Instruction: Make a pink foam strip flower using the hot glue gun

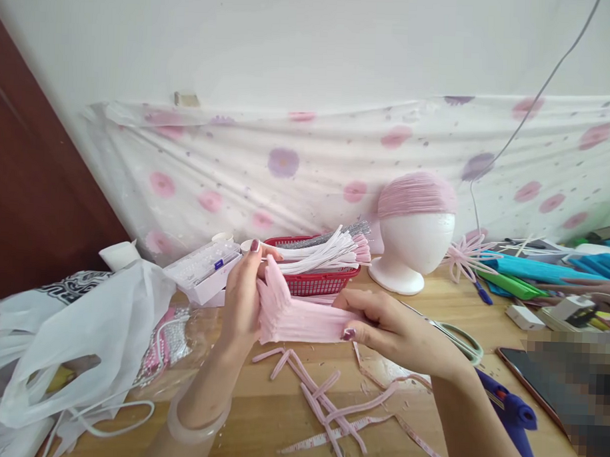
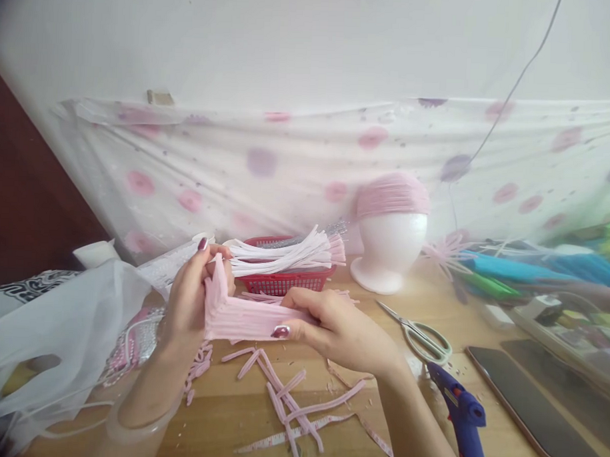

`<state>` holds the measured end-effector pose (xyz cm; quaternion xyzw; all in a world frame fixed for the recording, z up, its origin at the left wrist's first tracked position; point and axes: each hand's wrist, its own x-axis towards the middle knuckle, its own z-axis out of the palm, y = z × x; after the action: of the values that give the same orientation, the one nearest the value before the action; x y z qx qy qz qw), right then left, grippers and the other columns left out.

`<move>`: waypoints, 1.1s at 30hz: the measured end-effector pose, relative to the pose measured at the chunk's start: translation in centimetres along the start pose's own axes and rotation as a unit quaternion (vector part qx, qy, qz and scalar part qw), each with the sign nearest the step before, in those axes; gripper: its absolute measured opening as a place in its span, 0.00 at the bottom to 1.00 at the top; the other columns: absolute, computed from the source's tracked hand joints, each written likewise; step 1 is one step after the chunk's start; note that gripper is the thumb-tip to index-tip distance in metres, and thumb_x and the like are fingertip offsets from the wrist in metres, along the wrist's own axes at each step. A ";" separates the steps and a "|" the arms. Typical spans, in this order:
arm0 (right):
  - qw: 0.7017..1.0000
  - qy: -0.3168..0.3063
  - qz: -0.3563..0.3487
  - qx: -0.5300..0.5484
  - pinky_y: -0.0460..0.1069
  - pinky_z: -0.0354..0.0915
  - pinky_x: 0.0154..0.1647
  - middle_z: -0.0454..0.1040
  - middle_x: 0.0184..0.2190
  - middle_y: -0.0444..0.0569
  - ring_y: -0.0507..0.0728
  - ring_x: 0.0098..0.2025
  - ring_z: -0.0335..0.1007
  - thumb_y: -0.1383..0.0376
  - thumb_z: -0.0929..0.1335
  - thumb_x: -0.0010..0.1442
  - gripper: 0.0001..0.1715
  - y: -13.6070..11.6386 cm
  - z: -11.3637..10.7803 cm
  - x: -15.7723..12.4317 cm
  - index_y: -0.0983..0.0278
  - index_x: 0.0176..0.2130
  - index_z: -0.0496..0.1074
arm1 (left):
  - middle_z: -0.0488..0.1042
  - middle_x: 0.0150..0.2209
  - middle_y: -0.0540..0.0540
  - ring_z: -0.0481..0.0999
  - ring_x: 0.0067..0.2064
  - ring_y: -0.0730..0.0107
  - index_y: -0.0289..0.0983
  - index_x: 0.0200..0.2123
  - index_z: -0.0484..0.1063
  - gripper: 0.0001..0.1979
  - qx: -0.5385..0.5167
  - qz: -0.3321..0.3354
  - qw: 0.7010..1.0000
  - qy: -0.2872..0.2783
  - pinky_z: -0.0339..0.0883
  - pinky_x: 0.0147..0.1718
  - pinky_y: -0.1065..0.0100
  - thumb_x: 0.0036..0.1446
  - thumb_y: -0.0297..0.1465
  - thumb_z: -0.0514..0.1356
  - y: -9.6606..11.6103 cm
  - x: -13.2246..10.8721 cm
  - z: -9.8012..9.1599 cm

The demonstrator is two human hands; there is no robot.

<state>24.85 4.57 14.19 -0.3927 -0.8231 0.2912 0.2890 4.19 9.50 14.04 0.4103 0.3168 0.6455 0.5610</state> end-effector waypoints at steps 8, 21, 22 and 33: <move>0.986 0.156 0.051 -0.008 0.47 0.45 0.25 0.49 0.23 0.39 0.51 0.26 0.46 0.49 0.60 0.67 0.25 1.0 1.1 1.3 0.60 0.25 0.51 | 0.78 0.29 0.47 0.77 0.26 0.75 0.33 0.36 0.74 0.10 -0.232 -0.165 0.959 -0.006 0.71 0.23 0.76 0.64 0.30 0.54 0.9 0.8 0.2; 0.989 0.132 -0.012 0.073 0.49 0.53 0.33 0.62 0.27 0.44 0.54 0.31 0.57 0.40 0.52 0.68 0.33 1.5 1.0 1.6 0.62 0.30 0.62 | 0.74 0.23 0.52 0.70 0.23 0.80 0.34 0.28 0.79 0.15 -0.045 -0.120 0.978 -0.163 0.66 0.23 0.79 0.37 0.32 0.77 0.8 -0.8 0.1; 0.983 0.149 -0.012 0.104 0.49 0.52 0.31 0.60 0.26 0.43 0.54 0.29 0.54 0.41 0.53 0.68 0.32 1.5 0.9 1.5 0.62 0.29 0.61 | 0.74 0.23 0.52 0.69 0.23 0.80 0.34 0.28 0.79 0.14 -0.013 -0.123 0.975 -0.184 0.66 0.23 0.79 0.36 0.31 0.77 0.8 -1.0 0.1; 0.958 0.153 -0.011 0.242 0.48 0.43 0.23 0.47 0.21 0.38 0.49 0.23 0.39 0.55 0.63 0.69 0.24 1.0 0.9 1.1 0.61 0.24 0.54 | 0.71 0.23 0.52 0.67 0.24 0.76 0.35 0.28 0.77 0.10 0.130 -0.106 0.958 -0.231 0.61 0.22 0.77 0.43 0.31 0.73 0.0 -1.3 0.4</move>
<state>24.17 5.76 13.16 -0.3414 -0.6781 0.4150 0.5013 4.59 8.19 13.94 0.5813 0.3015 0.4234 0.6260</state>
